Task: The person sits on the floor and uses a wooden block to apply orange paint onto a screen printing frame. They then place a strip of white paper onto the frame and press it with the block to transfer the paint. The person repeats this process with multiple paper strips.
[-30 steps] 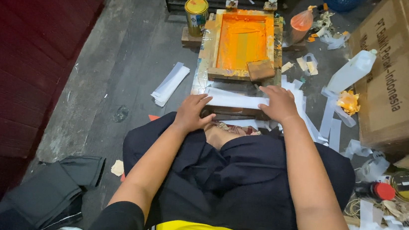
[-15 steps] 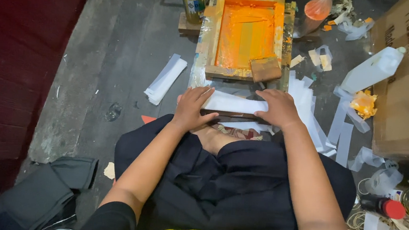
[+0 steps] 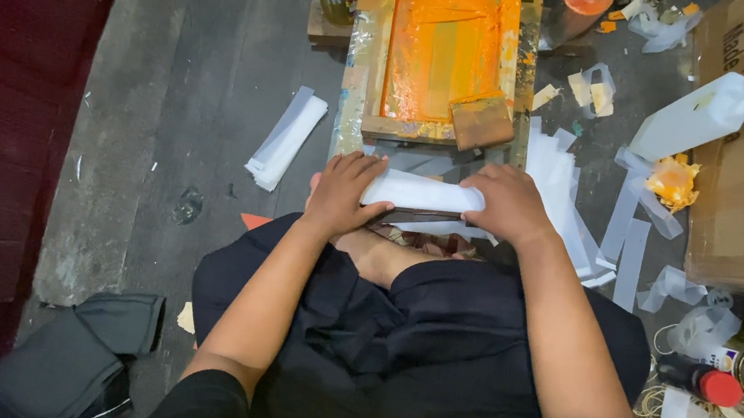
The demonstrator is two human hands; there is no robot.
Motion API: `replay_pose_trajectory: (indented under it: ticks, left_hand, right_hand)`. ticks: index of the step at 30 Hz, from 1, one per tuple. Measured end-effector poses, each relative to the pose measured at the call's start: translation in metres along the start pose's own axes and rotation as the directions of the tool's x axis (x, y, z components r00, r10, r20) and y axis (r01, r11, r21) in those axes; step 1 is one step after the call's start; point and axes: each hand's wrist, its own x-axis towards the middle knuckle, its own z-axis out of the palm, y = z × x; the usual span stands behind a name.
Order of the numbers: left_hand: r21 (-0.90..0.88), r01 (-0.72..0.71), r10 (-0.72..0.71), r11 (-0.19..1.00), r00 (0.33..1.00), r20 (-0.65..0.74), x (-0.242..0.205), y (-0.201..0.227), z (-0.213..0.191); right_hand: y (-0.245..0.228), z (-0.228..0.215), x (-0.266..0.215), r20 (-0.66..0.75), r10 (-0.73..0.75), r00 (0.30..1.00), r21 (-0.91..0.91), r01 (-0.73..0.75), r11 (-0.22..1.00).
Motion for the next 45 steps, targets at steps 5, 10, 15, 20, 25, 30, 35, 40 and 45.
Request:
replay_pose_trajectory:
  ticks: [5,10,15,20,25,30,35,40,45]
  left_hand:
    - [-0.030,-0.021,0.020,0.999,0.999,-0.037,0.001,-0.010,0.016]
    - [-0.025,-0.034,0.032,0.999,0.996,-0.082,-0.003,-0.014,0.024]
    - [-0.032,-0.089,0.083,0.995,0.984,-0.156,-0.005,-0.012,0.024]
    - [0.009,-0.072,0.073,0.997,0.985,-0.157,-0.008,-0.014,0.031]
    - [0.047,-0.061,0.069,0.997,0.983,-0.172,-0.010,-0.010,0.030]
    - [0.099,-0.079,0.098,0.992,0.975,-0.198,-0.007,-0.010,0.034]
    - [0.077,-0.060,0.070,0.995,0.988,-0.135,-0.004,-0.004,0.025]
    - [0.066,-0.030,0.032,0.997,0.999,-0.031,-0.002,-0.003,0.019]
    - [0.072,-0.015,0.017,0.997,0.999,-0.035,0.004,-0.005,0.024]
  right_hand:
    - [-0.003,-0.007,0.002,0.028,0.014,1.000,0.037,-0.015,0.999]
    - [-0.005,-0.009,0.000,0.022,0.026,0.999,0.054,-0.027,0.998]
    - [-0.007,-0.012,-0.003,-0.012,0.021,1.000,0.092,-0.019,0.996]
    - [-0.006,-0.012,-0.004,-0.022,0.020,1.000,0.125,-0.017,0.992]
    - [-0.004,-0.012,-0.006,-0.051,0.019,0.999,0.128,-0.013,0.992]
    - [0.000,-0.012,-0.008,-0.095,0.011,0.995,0.199,0.008,0.980]
    - [-0.007,-0.022,-0.018,-0.134,0.027,0.991,0.260,0.008,0.966]
    - [-0.010,-0.027,-0.022,-0.136,0.073,0.988,0.404,-0.012,0.914]
    - [-0.009,-0.030,-0.025,-0.149,0.100,0.984,0.491,-0.014,0.871]
